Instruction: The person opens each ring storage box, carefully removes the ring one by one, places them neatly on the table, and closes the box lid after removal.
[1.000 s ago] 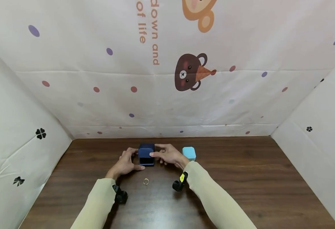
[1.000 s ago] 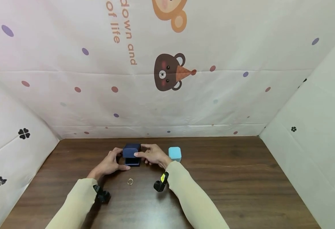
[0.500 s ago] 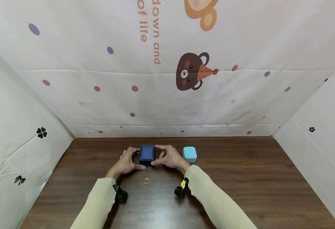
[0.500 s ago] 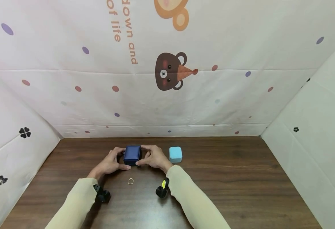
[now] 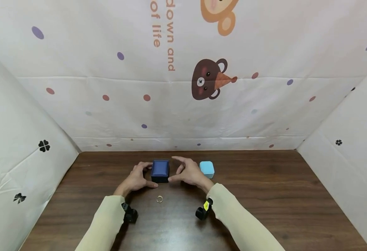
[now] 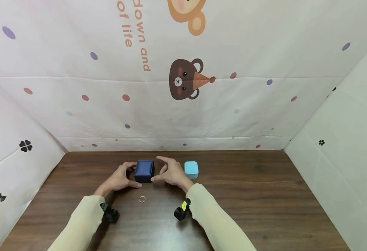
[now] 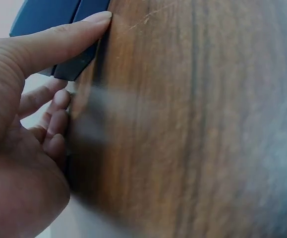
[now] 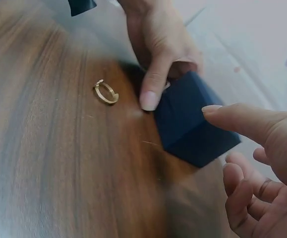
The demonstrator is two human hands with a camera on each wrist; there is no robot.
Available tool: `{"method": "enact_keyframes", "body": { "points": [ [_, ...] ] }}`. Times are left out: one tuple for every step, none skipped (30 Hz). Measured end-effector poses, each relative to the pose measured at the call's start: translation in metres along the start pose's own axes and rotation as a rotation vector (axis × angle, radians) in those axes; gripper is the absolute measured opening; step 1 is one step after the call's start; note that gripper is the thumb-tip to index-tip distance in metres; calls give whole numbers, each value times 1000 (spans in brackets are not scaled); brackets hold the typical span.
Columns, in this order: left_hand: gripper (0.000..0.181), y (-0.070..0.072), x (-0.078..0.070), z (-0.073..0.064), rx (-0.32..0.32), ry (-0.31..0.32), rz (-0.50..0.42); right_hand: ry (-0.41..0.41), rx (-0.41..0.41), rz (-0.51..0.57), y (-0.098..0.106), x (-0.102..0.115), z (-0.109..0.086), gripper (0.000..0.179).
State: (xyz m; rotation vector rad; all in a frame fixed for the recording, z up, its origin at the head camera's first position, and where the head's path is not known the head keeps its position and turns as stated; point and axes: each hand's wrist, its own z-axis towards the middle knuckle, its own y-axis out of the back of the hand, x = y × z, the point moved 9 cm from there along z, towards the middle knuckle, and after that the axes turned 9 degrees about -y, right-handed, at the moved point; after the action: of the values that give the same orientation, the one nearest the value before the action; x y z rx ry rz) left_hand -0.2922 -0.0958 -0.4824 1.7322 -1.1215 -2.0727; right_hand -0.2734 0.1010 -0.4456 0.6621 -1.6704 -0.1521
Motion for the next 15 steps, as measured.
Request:
{"method": "enact_keyframes", "body": {
  "points": [
    [91,1,-2,-1,1,-4,-4,12,-6,6,4,2,-3,85],
    [92,3,-4,-2,4,-11,-9,22,-13,13,8,3,-6,84],
    [93,6,-7,-3,7,-25,-9,34,-21,24,12,4,-10,83],
    [93,8,-10,-4,10,-41,-6,41,-33,28,18,5,-13,82],
    [93,11,-15,-5,11,-58,2,52,-51,28,24,5,-17,81],
    [93,15,-20,-6,11,-73,11,69,-69,20,31,6,-21,80],
    [93,19,-26,-7,8,-89,22,82,-92,2,38,6,-25,79],
    [92,23,-32,-8,1,-105,34,97,-120,-19,46,5,-29,78],
    [92,27,-38,-8,-7,-121,44,110,-148,-42,54,3,-32,77],
    [91,30,-45,-9,-18,-137,54,124,-181,-70,62,2,-36,76],
    [91,33,-53,-9,-28,-153,63,136,-213,-97,71,1,-40,75],
    [90,34,-61,-8,-37,-174,68,142,-241,-119,79,-1,-44,74],
    [89,34,-68,-7,-47,-199,72,138,-268,-136,86,-4,-47,74],
    [88,34,-77,-6,-54,-222,70,136,-289,-144,94,-7,-51,74],
    [86,32,-85,-4,-59,-245,71,131,-307,-153,100,-11,-54,74]
  ]
}}
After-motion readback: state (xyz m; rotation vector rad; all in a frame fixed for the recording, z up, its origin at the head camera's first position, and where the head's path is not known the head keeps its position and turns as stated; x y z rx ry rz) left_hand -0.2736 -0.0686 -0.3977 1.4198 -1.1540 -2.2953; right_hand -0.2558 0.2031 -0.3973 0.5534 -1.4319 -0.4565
